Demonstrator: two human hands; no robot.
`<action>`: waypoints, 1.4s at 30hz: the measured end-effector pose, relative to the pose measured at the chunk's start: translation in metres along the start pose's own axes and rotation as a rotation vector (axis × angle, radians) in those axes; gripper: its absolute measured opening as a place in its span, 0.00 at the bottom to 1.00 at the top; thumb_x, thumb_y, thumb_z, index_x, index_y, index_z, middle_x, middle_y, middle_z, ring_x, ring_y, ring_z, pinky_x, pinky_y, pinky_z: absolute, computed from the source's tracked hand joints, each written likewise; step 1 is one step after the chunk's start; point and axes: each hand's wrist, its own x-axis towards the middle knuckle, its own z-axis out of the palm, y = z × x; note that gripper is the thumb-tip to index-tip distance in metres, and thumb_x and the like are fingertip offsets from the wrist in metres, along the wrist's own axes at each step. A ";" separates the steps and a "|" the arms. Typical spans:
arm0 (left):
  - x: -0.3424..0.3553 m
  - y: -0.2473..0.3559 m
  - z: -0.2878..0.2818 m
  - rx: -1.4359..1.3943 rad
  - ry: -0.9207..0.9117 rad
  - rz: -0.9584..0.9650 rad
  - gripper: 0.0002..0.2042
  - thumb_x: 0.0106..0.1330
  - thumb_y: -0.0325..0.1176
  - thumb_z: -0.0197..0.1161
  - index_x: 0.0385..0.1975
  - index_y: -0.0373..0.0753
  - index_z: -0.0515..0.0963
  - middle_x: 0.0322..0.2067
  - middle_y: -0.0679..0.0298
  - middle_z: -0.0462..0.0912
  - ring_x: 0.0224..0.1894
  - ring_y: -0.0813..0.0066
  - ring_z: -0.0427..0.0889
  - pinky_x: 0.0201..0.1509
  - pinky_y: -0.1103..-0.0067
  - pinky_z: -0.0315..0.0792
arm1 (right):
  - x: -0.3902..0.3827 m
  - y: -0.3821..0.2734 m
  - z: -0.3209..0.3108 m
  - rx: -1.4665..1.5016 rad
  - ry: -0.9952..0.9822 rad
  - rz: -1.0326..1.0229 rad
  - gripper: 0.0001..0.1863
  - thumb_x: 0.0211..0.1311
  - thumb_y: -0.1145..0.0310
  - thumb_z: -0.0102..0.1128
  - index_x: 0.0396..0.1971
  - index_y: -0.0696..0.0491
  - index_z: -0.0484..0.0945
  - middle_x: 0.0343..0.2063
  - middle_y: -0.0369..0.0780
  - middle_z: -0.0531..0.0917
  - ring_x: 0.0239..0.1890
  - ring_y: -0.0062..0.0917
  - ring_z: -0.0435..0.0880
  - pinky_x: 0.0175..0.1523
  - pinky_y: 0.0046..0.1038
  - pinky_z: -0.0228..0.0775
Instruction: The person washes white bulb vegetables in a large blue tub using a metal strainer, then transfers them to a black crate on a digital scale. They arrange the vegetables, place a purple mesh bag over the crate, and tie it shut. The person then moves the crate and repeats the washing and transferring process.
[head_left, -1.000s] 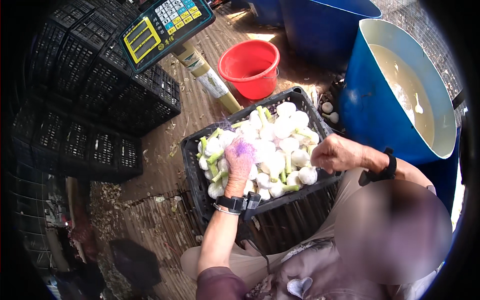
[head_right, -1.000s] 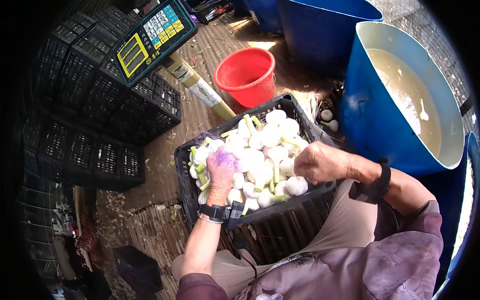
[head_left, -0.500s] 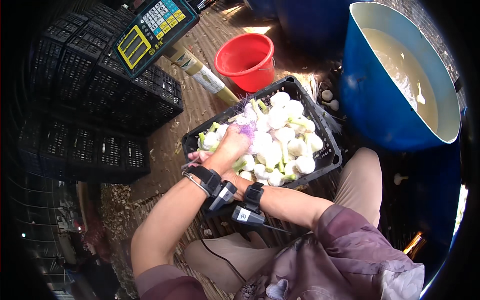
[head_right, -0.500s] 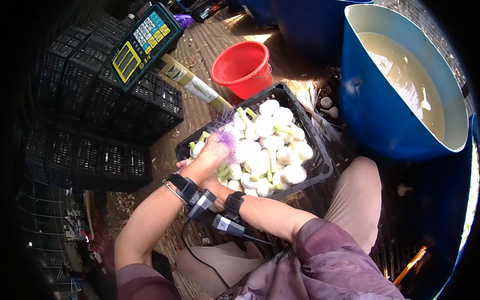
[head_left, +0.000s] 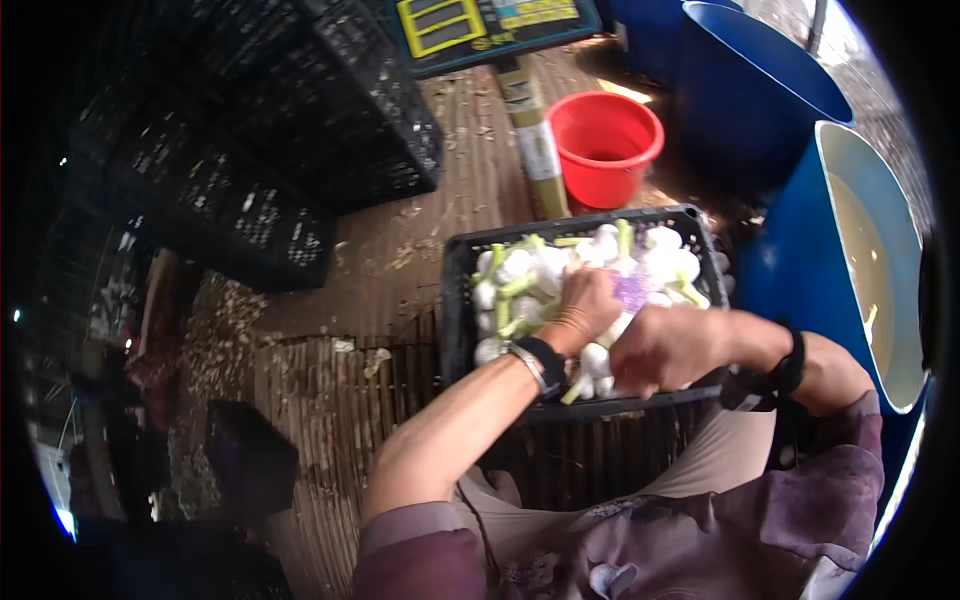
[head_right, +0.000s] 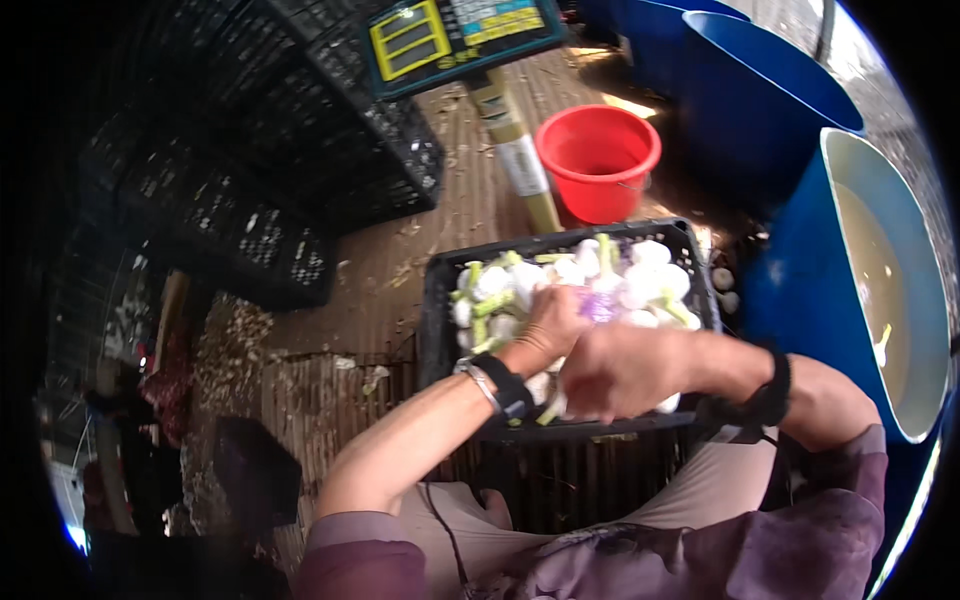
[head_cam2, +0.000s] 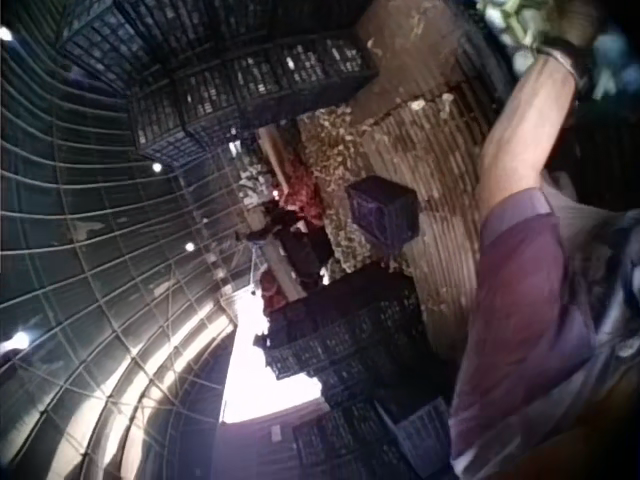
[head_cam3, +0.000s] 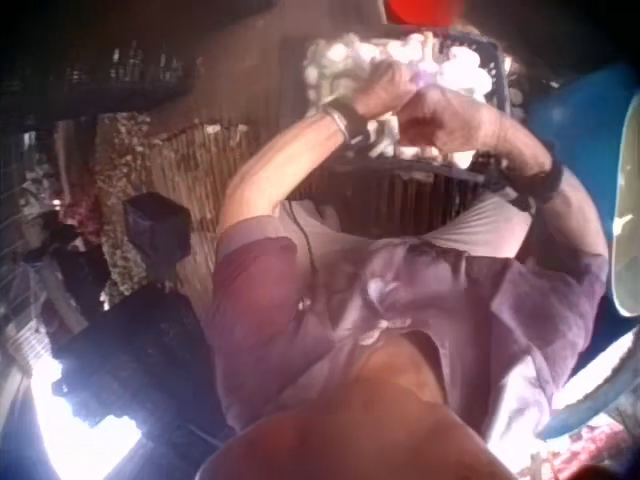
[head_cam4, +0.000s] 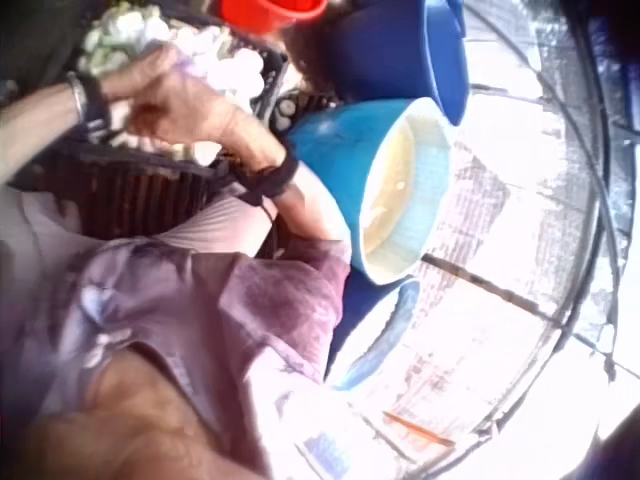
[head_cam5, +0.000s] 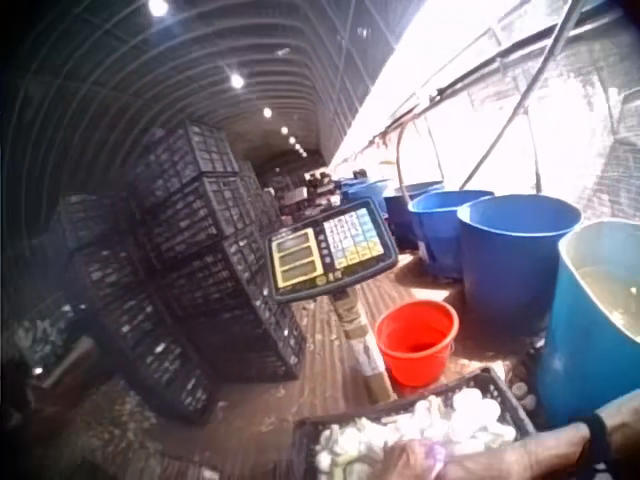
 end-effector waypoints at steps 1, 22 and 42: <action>-0.002 -0.009 0.014 -0.023 0.125 0.110 0.08 0.48 0.37 0.57 0.17 0.42 0.80 0.19 0.56 0.79 0.28 0.55 0.79 0.35 0.61 0.68 | 0.008 -0.002 -0.017 -0.291 0.321 -0.200 0.07 0.50 0.69 0.60 0.21 0.58 0.78 0.17 0.45 0.78 0.21 0.36 0.80 0.28 0.34 0.70; -0.014 0.013 0.036 0.559 0.554 0.575 0.09 0.49 0.34 0.55 0.22 0.36 0.79 0.25 0.60 0.78 0.43 0.60 0.71 0.60 0.54 0.54 | 0.085 0.155 -0.077 0.864 0.696 0.368 0.08 0.62 0.68 0.46 0.29 0.54 0.74 0.14 0.33 0.75 0.10 0.17 0.71 0.10 0.17 0.54; 0.033 0.037 -0.037 -0.183 -0.369 -0.024 0.11 0.53 0.25 0.56 0.37 0.35 0.78 0.30 0.59 0.81 0.33 0.67 0.80 0.37 0.72 0.73 | 0.051 0.075 0.105 -1.018 0.586 -0.341 0.07 0.46 0.68 0.54 0.25 0.55 0.70 0.18 0.38 0.75 0.24 0.26 0.76 0.22 0.29 0.68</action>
